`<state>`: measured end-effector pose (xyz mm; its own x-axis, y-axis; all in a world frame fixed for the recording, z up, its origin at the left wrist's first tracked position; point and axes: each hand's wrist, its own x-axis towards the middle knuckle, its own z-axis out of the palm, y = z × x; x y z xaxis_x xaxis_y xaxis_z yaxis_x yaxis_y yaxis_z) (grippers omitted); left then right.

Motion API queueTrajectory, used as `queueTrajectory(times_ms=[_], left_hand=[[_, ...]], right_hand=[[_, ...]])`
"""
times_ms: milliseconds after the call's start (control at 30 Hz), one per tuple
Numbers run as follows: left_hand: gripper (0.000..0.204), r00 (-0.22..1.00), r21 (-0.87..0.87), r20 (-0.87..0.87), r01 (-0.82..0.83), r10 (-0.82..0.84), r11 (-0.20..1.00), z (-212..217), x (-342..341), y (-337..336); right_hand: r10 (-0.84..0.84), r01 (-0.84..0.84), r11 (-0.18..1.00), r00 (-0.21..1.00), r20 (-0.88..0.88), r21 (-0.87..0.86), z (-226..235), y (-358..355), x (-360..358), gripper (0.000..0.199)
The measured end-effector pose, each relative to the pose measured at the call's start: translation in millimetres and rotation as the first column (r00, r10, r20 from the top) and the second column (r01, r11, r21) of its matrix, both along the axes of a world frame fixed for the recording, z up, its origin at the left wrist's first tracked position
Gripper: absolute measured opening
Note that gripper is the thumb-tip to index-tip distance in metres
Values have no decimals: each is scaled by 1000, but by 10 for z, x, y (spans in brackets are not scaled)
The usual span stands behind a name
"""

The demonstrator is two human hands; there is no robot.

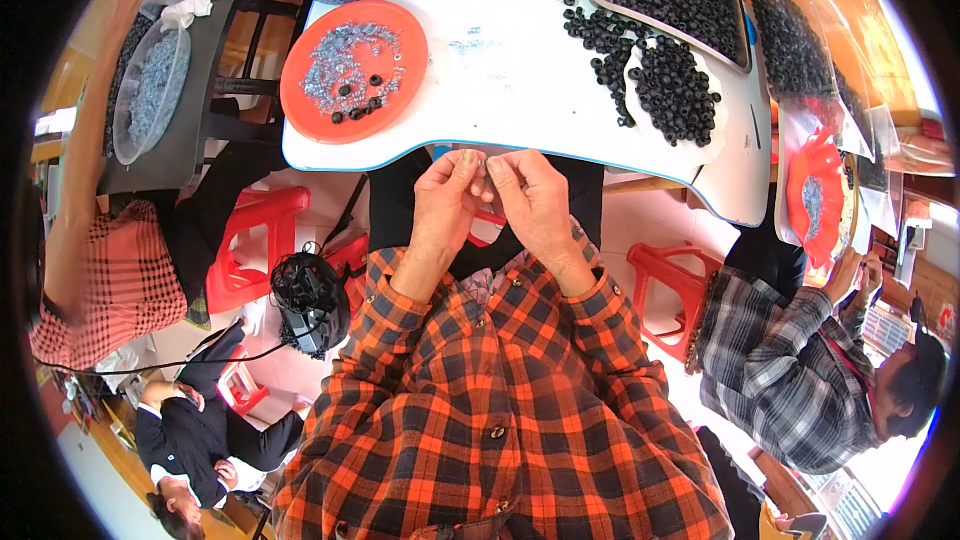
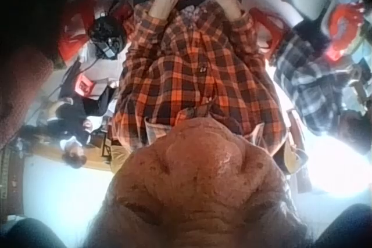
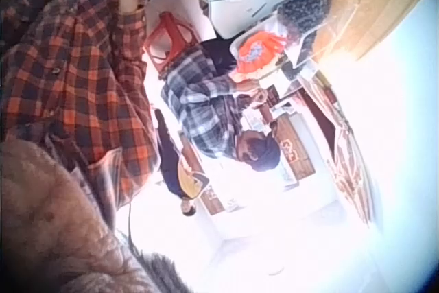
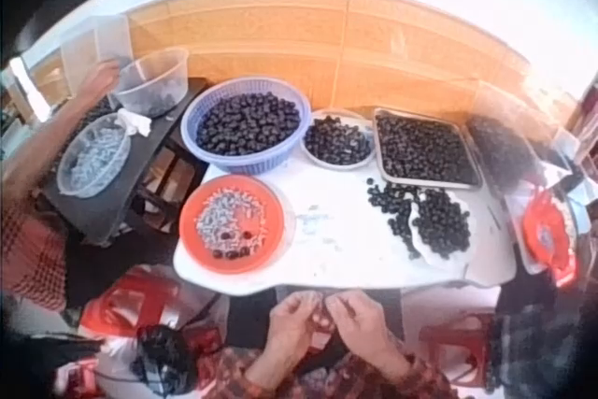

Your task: The person assembles small components by picking up black pieces and metal parts from the table and pressing the metal parts into the black pieces by hand.

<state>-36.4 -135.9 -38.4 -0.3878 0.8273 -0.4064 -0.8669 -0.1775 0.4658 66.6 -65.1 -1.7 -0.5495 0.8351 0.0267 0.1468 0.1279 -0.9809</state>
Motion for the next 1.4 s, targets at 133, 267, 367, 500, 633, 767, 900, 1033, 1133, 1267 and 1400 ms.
queueTrajectory(times_ms=[133, 267, 367, 500, 633, 767, 900, 1033, 1133, 1267, 1400], left_hand=[[13, 932, -209, -357, -16, -61, 978, 66, 70, -21], [13, 867, -165, -498, -67, -24, 984, 57, 91, -51], [13, 702, -178, -707, -64, -82, 982, 21, 41, -72], [16, 621, -115, -779, -2, -89, 993, 66, -16, -73], [18, 554, -75, -831, -9, -58, 997, 133, -9, -64], [19, 300, -68, -953, -85, -39, 994, 140, -31, -63], [17, 128, -2, -992, -145, 17, 989, 172, -24, -39], [8, 76, 6, -997, -226, 23, 974, 207, 48, -26], [5, 125, -16, -992, -268, 18, 963, 187, 103, -32], [6, 286, -108, -958, -300, -18, 948, 155, 166, -29], [11, 385, -171, -922, -306, -42, 936, 138, 197, -32]], right_hand=[[87, -79, 974, 996, 26, -214, -47, 0, 40, 25], [82, -84, 915, 996, -22, -394, 106, 4, 25, 26], [55, -118, 845, 989, -134, -521, 32, 51, 74, 25], [10, -146, 779, 975, -221, -610, -3, 147, 133, 25], [14, -142, 787, 977, -213, -600, 16, 162, 146, 25], [25, -156, 787, 975, -222, -597, 6, 156, 156, 23], [52, -160, 812, 977, -205, -561, 19, 144, 162, 21], [64, -134, 863, 985, -158, -487, 46, 67, 135, 19], [21, -26, 949, 1000, -19, -315, 77, -31, 61, 17], [12, -7, 973, 1000, 16, -230, 45, -92, 35, 17], [-15, 14, 999, 999, 34, 29, -52, -120, 11, 13]])
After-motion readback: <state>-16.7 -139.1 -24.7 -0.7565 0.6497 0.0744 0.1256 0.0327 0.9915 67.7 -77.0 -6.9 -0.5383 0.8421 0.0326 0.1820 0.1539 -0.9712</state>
